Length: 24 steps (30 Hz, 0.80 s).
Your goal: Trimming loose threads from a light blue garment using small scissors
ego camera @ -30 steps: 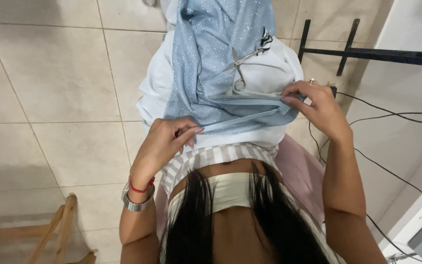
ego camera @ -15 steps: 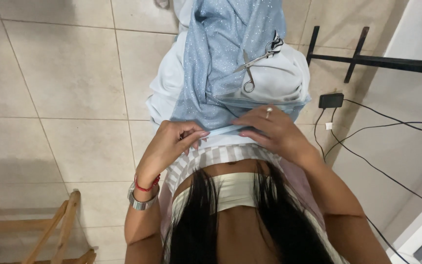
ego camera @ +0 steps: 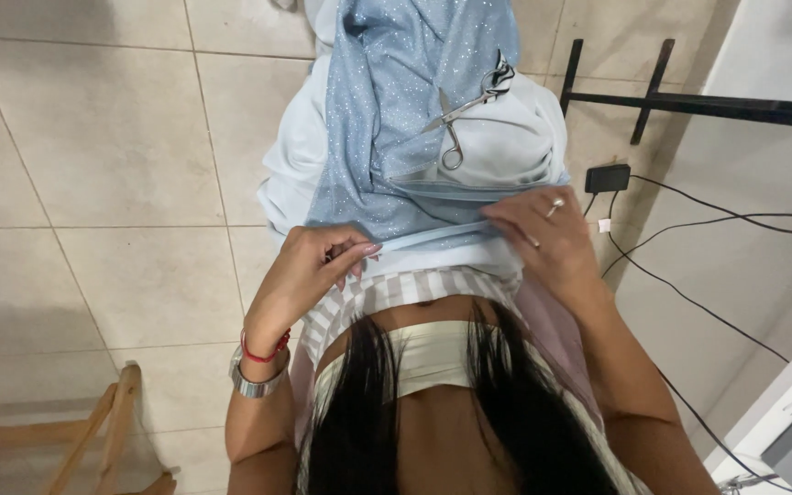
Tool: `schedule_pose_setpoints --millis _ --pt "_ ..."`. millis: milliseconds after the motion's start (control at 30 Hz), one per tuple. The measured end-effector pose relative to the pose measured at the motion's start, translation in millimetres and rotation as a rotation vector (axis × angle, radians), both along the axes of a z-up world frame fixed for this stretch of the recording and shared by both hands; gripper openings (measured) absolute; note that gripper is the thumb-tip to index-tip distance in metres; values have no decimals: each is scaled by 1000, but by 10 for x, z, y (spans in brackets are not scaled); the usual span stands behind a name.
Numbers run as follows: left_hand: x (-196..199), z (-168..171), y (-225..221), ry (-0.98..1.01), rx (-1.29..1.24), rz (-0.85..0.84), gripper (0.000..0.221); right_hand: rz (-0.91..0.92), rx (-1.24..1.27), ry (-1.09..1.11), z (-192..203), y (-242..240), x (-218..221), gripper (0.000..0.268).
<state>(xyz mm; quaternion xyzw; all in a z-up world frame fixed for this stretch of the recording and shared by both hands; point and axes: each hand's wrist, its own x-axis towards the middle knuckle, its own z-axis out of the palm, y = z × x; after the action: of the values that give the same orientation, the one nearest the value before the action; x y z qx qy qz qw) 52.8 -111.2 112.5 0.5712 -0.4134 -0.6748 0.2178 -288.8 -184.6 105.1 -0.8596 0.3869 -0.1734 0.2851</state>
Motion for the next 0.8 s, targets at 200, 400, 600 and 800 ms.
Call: schedule_pose_setpoints --millis 200,400,600,800 --pt "3 3 -31 -47 0 -5 17 -348 65 61 143 -88 -351 15" --pt "-63 -44 -33 -65 1 -2 19 -497 264 10 116 9 -303 15" --pt "-63 -70 -8 -110 44 -8 17 -637 431 -122 -56 77 -257 20" --pt "-118 -70 8 -116 -7 76 16 -744 555 -172 -147 81 -305 18"
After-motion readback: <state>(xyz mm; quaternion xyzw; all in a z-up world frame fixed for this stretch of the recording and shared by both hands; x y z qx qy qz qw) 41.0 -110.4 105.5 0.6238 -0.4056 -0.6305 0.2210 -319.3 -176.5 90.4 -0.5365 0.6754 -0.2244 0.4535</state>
